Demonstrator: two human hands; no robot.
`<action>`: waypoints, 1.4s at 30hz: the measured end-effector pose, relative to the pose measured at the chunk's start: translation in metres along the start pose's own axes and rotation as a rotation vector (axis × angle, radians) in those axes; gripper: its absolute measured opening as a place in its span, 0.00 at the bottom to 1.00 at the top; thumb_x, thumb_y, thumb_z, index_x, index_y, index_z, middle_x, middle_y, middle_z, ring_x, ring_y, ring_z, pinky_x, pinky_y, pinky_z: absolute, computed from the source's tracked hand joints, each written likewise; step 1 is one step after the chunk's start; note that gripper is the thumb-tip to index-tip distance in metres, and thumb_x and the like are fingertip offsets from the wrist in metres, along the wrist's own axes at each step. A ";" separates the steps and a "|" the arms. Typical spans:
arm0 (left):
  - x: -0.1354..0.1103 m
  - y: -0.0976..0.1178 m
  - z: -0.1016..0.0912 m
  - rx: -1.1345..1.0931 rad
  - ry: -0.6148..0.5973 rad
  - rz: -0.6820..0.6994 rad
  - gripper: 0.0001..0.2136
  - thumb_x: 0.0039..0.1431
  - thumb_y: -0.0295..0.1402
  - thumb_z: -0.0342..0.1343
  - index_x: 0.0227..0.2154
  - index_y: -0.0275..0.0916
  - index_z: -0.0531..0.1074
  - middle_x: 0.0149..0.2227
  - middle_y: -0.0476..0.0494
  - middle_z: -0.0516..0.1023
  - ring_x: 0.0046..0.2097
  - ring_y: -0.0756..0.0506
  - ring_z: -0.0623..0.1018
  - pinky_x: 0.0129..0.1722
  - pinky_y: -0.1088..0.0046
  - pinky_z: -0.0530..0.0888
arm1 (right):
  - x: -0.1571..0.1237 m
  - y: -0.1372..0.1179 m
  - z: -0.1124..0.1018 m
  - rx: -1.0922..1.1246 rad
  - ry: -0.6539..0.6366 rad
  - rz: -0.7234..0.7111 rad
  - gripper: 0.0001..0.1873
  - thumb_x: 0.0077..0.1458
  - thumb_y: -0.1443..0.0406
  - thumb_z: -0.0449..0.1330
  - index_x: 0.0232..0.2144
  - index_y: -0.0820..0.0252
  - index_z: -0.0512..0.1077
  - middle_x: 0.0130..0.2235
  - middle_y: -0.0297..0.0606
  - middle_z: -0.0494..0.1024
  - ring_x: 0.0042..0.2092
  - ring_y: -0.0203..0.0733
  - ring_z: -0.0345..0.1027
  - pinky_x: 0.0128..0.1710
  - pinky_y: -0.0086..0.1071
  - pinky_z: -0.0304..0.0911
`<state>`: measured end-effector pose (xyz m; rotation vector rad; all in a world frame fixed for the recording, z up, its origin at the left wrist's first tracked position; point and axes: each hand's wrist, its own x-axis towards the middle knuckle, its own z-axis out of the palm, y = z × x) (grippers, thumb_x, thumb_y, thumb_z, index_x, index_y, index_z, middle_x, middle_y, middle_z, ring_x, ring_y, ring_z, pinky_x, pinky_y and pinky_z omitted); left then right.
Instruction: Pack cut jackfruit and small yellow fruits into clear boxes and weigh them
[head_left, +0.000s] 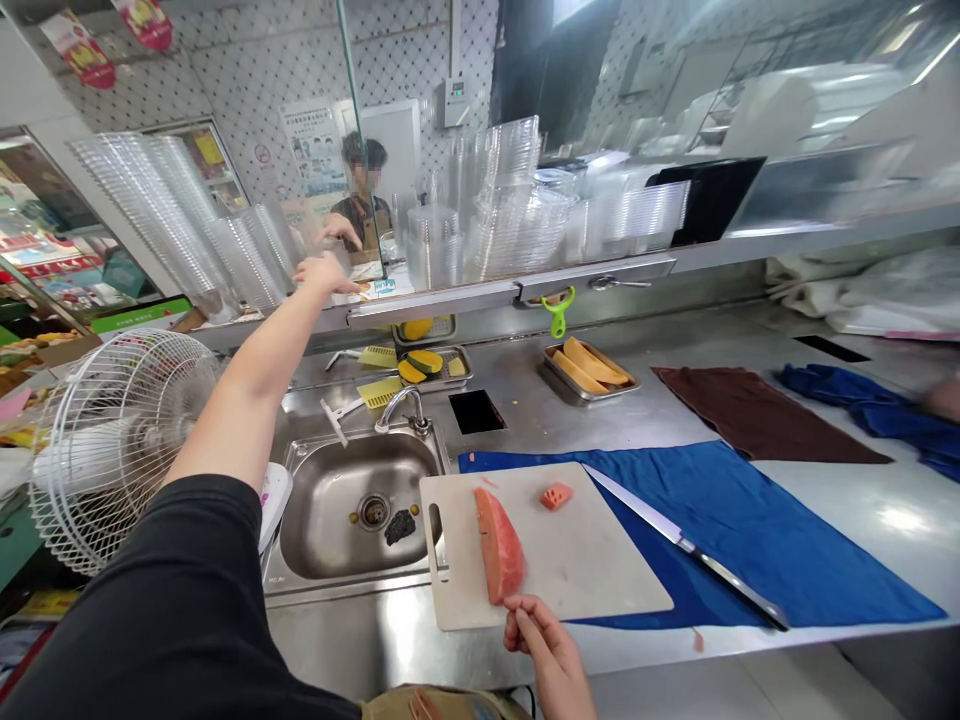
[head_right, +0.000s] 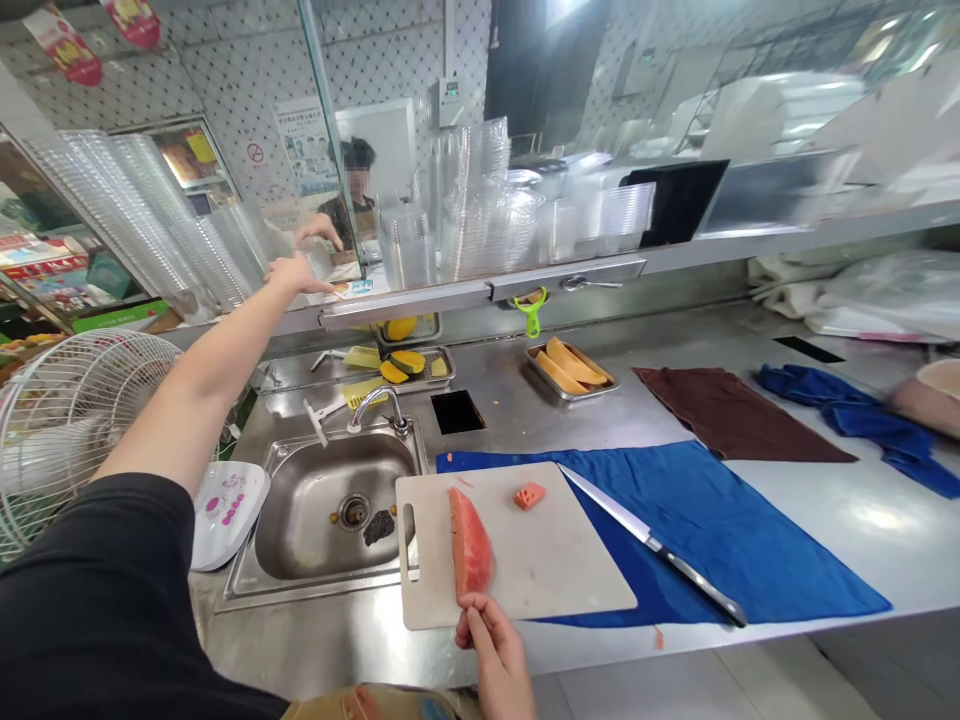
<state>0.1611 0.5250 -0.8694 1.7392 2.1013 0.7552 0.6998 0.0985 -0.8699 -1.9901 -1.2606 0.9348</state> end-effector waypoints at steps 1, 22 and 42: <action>0.000 0.019 -0.001 -0.026 0.073 -0.073 0.41 0.65 0.53 0.71 0.68 0.29 0.66 0.64 0.19 0.75 0.66 0.27 0.72 0.59 0.52 0.73 | 0.002 0.002 -0.002 0.002 -0.001 0.008 0.41 0.43 0.26 0.70 0.34 0.56 0.82 0.26 0.35 0.75 0.32 0.46 0.68 0.38 0.39 0.66; 0.028 0.189 -0.015 0.106 0.209 0.185 0.20 0.67 0.23 0.57 0.60 0.33 0.79 0.60 0.29 0.82 0.62 0.32 0.82 0.62 0.60 0.77 | 0.053 -0.013 -0.087 -0.040 0.072 0.003 0.42 0.43 0.26 0.70 0.36 0.56 0.82 0.27 0.35 0.76 0.33 0.46 0.70 0.38 0.38 0.68; 0.015 0.158 -0.019 -0.086 0.354 0.147 0.18 0.77 0.31 0.46 0.61 0.41 0.76 0.63 0.31 0.78 0.67 0.35 0.72 0.62 0.58 0.75 | 0.081 -0.036 -0.128 -0.061 0.043 -0.026 0.42 0.42 0.27 0.71 0.37 0.57 0.80 0.27 0.34 0.75 0.33 0.45 0.69 0.39 0.39 0.68</action>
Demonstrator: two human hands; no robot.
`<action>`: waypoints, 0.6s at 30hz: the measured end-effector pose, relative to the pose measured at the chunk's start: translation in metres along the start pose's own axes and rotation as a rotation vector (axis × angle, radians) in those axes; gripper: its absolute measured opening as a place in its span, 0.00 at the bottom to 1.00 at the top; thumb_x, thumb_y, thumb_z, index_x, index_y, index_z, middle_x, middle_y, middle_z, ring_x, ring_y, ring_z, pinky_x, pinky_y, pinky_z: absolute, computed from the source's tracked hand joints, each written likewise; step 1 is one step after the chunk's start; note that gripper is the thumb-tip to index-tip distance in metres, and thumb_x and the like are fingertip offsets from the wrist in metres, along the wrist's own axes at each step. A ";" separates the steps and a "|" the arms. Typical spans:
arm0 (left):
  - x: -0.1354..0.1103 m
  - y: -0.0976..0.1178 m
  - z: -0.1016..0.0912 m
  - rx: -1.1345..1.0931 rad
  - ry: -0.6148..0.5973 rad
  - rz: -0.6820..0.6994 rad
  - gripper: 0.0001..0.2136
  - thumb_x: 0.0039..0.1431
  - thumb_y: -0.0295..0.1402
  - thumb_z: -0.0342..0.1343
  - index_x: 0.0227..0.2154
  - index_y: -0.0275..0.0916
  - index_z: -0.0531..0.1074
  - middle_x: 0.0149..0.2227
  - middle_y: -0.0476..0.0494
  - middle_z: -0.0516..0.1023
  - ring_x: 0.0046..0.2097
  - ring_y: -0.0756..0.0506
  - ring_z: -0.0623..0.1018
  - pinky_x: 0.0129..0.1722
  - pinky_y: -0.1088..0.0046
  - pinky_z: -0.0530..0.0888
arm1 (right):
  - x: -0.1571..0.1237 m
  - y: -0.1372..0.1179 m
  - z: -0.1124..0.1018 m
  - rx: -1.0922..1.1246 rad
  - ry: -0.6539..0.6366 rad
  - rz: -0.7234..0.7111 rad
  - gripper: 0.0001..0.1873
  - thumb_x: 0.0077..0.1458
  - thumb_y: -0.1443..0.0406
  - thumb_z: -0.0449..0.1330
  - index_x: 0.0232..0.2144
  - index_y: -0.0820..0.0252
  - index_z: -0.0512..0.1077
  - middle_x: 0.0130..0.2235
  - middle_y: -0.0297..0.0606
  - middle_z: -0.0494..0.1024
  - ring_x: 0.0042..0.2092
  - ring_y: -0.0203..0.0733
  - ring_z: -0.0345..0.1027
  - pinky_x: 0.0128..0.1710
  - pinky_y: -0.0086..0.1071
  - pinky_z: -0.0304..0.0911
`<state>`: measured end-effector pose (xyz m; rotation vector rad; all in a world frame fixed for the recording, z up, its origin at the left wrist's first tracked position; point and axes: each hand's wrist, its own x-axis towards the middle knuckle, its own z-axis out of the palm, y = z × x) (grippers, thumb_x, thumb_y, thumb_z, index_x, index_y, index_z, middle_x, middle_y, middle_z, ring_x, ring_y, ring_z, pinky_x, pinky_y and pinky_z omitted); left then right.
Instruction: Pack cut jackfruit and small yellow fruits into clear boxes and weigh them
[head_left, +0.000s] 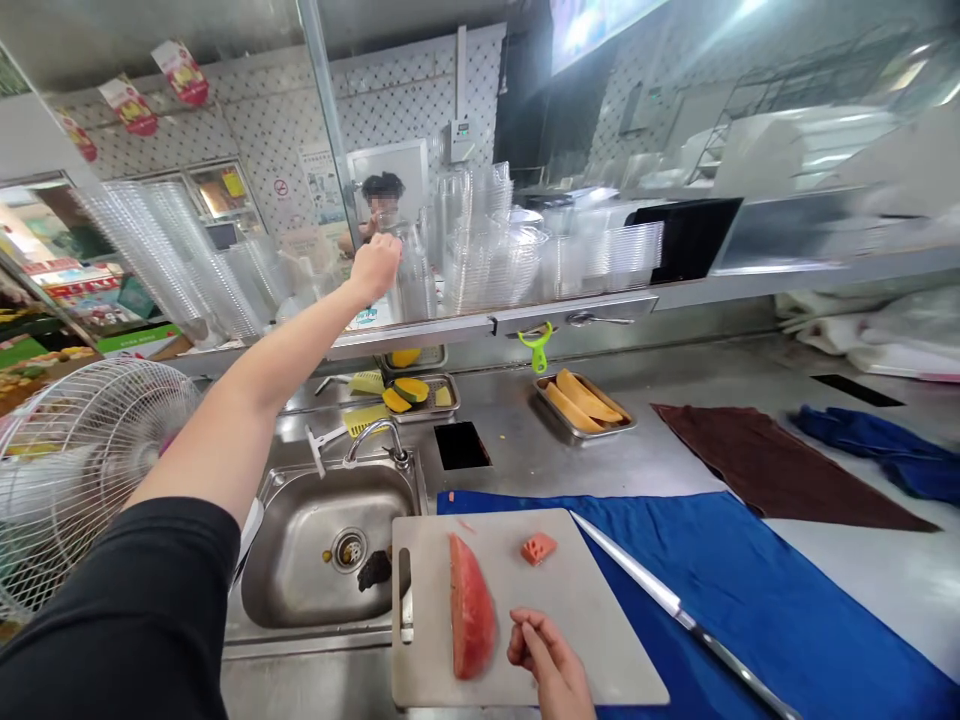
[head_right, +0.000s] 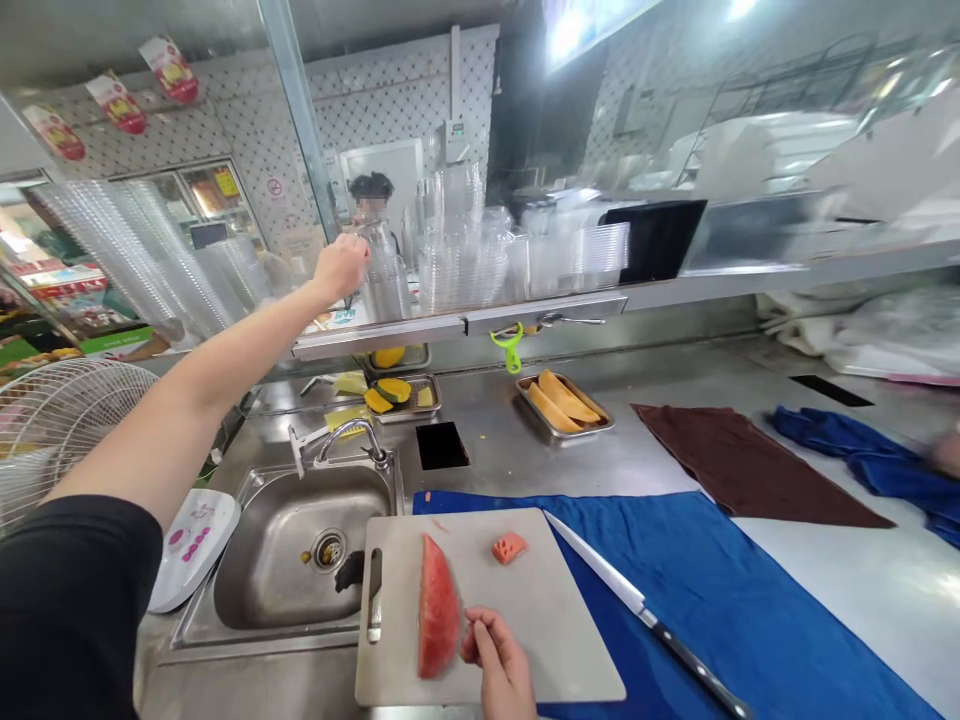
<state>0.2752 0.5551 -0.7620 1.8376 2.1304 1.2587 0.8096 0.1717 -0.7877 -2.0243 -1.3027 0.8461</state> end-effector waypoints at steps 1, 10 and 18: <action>-0.003 0.005 0.005 0.004 -0.016 0.030 0.18 0.77 0.30 0.46 0.60 0.38 0.76 0.63 0.29 0.79 0.67 0.34 0.72 0.62 0.58 0.74 | -0.002 0.000 0.000 0.004 -0.016 -0.006 0.40 0.44 0.28 0.72 0.36 0.57 0.80 0.27 0.34 0.75 0.33 0.45 0.69 0.39 0.38 0.68; -0.010 0.030 0.020 0.098 -0.144 0.107 0.19 0.76 0.34 0.49 0.61 0.34 0.78 0.59 0.25 0.82 0.64 0.30 0.78 0.58 0.58 0.76 | -0.010 0.011 -0.015 0.018 -0.022 0.002 0.38 0.46 0.30 0.72 0.36 0.58 0.82 0.27 0.36 0.77 0.32 0.46 0.70 0.37 0.39 0.69; -0.003 0.035 0.014 0.140 -0.206 0.124 0.19 0.68 0.31 0.55 0.56 0.32 0.83 0.54 0.24 0.84 0.59 0.26 0.83 0.57 0.54 0.77 | -0.007 -0.003 -0.029 -0.061 -0.007 -0.013 0.37 0.46 0.30 0.71 0.36 0.57 0.82 0.26 0.36 0.77 0.32 0.47 0.71 0.38 0.39 0.70</action>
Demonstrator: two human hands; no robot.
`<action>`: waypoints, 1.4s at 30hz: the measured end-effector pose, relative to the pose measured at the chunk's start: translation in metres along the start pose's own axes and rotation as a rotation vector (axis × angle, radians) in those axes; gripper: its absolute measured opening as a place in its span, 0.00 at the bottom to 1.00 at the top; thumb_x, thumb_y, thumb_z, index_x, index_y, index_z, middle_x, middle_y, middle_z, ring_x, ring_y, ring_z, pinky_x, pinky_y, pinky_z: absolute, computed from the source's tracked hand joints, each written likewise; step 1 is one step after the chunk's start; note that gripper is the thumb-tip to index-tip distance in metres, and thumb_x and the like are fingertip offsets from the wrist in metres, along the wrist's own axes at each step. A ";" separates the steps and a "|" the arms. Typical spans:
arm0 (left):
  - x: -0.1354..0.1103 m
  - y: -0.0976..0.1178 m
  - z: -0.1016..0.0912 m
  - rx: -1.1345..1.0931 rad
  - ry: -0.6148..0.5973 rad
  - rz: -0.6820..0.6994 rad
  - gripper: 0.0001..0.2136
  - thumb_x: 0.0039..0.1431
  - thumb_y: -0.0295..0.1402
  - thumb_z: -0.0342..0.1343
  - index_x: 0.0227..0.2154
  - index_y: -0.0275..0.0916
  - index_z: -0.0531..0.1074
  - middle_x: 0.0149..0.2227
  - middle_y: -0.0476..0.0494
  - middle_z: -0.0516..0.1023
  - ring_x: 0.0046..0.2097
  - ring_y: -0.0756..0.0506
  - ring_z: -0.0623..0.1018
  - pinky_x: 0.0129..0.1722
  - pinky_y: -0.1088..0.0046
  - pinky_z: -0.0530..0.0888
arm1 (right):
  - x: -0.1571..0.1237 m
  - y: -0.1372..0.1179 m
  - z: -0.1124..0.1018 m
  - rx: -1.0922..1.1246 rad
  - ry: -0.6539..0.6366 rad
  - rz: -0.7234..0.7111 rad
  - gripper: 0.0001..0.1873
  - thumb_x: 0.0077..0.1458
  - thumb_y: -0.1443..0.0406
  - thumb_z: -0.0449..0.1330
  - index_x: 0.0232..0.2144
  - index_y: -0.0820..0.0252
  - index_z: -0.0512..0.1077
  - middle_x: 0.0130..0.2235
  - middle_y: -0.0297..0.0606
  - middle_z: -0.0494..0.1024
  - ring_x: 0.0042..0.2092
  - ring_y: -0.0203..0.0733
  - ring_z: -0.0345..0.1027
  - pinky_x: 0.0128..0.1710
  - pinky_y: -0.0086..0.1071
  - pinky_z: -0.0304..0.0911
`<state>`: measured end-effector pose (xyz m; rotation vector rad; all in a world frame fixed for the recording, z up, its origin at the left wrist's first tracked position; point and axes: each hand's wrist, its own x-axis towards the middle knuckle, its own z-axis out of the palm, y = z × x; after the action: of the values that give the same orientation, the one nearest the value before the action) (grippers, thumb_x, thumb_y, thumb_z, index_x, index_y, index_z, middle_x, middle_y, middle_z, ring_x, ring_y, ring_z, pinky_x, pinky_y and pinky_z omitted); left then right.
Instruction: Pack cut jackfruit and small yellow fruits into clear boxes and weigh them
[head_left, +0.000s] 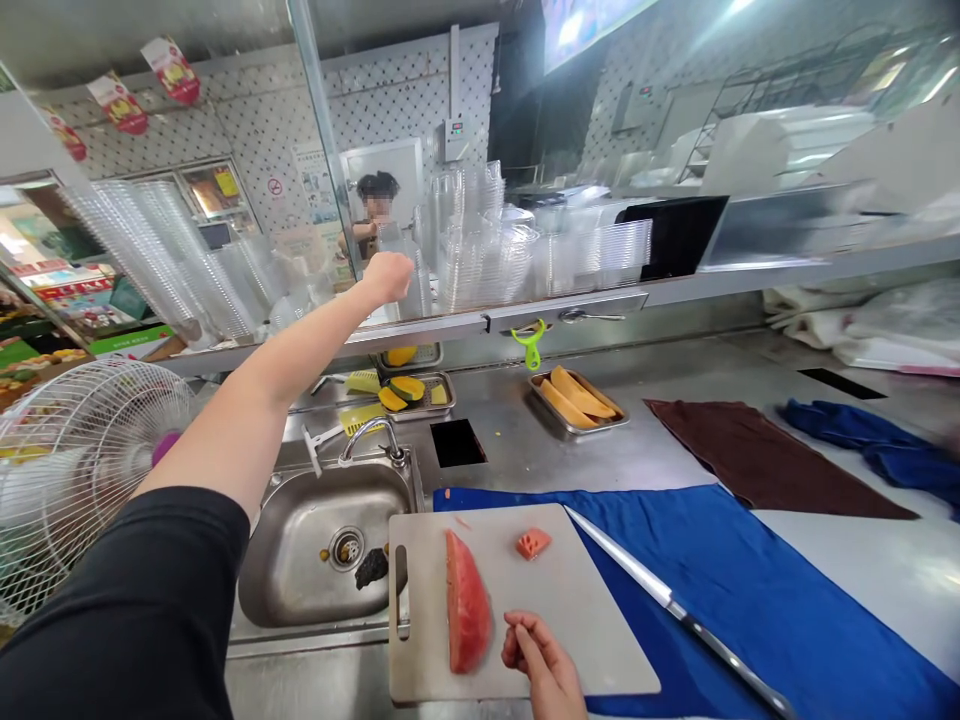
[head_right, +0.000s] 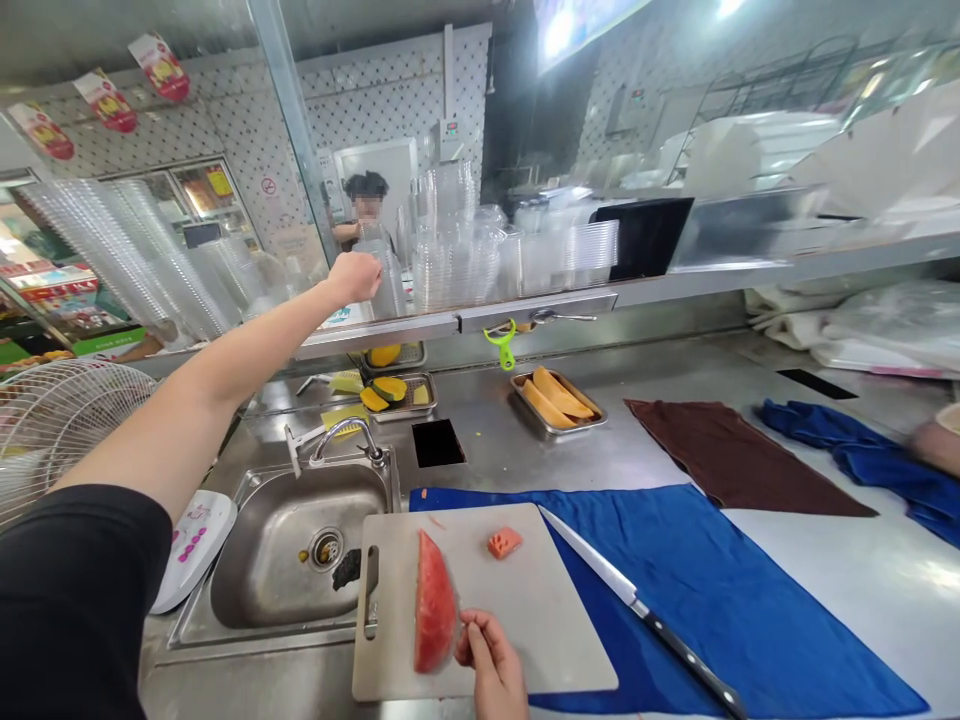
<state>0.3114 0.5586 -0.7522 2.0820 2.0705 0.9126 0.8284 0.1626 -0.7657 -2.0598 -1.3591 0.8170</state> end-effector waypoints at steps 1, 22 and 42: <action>0.000 0.002 -0.001 0.013 -0.011 0.008 0.19 0.66 0.30 0.56 0.55 0.31 0.83 0.54 0.24 0.85 0.58 0.26 0.83 0.57 0.54 0.77 | 0.001 -0.003 -0.001 -0.009 0.000 -0.004 0.38 0.46 0.30 0.71 0.36 0.57 0.82 0.26 0.36 0.77 0.32 0.47 0.71 0.38 0.40 0.70; 0.017 -0.001 -0.016 0.008 -0.007 -0.048 0.25 0.61 0.20 0.58 0.63 0.27 0.76 0.56 0.22 0.82 0.61 0.25 0.81 0.59 0.51 0.76 | 0.026 0.005 -0.037 -0.037 -0.003 -0.024 0.38 0.48 0.29 0.70 0.38 0.56 0.81 0.27 0.36 0.78 0.33 0.48 0.73 0.40 0.41 0.71; 0.032 -0.032 0.011 -0.251 0.193 0.019 0.15 0.69 0.25 0.55 0.56 0.37 0.77 0.59 0.29 0.76 0.64 0.30 0.73 0.63 0.48 0.71 | 0.032 -0.007 -0.026 -0.114 0.074 -0.005 0.41 0.43 0.27 0.68 0.35 0.58 0.80 0.25 0.35 0.76 0.31 0.47 0.71 0.37 0.40 0.68</action>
<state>0.2848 0.5956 -0.7643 1.9548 1.9010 1.3475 0.8531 0.1922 -0.7495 -2.1499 -1.3984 0.6680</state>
